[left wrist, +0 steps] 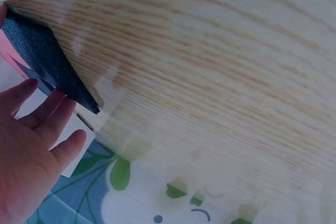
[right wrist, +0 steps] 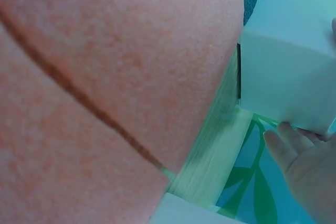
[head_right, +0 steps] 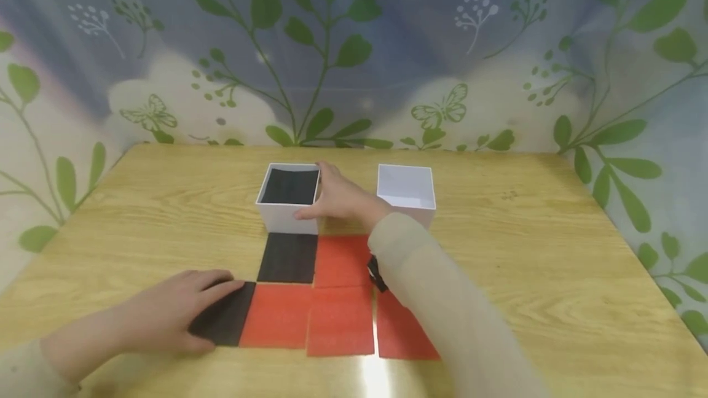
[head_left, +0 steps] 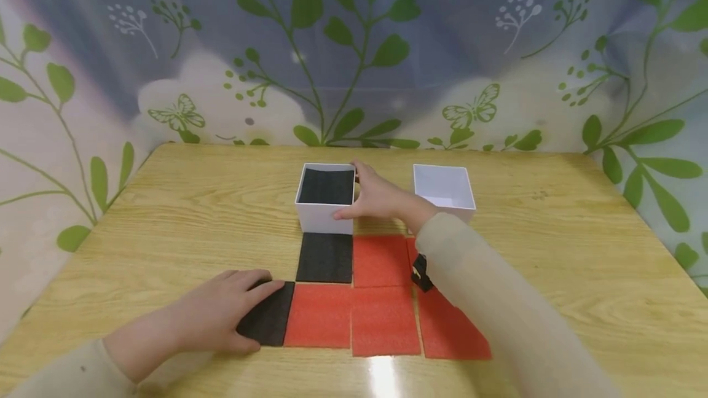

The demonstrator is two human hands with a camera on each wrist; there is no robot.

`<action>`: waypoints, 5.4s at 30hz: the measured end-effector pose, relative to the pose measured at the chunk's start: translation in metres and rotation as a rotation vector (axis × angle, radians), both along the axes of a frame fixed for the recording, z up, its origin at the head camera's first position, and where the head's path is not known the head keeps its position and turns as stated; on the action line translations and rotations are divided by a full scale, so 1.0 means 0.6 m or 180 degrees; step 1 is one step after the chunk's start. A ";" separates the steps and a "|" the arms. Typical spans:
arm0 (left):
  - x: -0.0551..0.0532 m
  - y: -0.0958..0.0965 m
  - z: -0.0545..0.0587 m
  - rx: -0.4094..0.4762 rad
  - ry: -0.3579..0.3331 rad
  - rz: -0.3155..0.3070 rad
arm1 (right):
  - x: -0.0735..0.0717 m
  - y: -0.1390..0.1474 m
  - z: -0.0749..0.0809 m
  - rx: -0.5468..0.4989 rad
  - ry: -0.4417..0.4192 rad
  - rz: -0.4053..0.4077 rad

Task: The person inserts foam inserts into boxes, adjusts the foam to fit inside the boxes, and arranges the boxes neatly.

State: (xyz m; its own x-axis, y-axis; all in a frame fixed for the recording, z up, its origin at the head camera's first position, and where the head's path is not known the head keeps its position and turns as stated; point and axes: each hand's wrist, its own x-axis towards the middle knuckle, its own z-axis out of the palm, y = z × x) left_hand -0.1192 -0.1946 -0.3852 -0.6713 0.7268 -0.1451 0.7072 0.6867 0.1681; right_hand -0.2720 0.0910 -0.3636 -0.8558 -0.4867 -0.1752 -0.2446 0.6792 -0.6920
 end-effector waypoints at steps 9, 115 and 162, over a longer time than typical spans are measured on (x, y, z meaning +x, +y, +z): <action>-0.009 -0.004 -0.004 0.0098 0.0294 0.0008 | -0.005 -0.001 -0.007 -0.0141 -0.0088 0.0047; -0.166 0.151 0.046 0.0706 0.0755 0.0247 | 0.000 -0.003 -0.002 -0.0493 -0.0118 0.0157; -0.142 0.140 0.046 0.0706 0.1693 0.0359 | 0.001 -0.004 -0.004 -0.0187 -0.0170 0.0136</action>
State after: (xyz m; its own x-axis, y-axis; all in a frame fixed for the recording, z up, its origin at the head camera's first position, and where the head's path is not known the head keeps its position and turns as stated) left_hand -0.2045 -0.1105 -0.3578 -0.6852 0.6212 0.3804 0.6583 0.7516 -0.0417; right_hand -0.2712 0.0888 -0.3662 -0.8243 -0.5333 -0.1900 -0.2342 0.6268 -0.7432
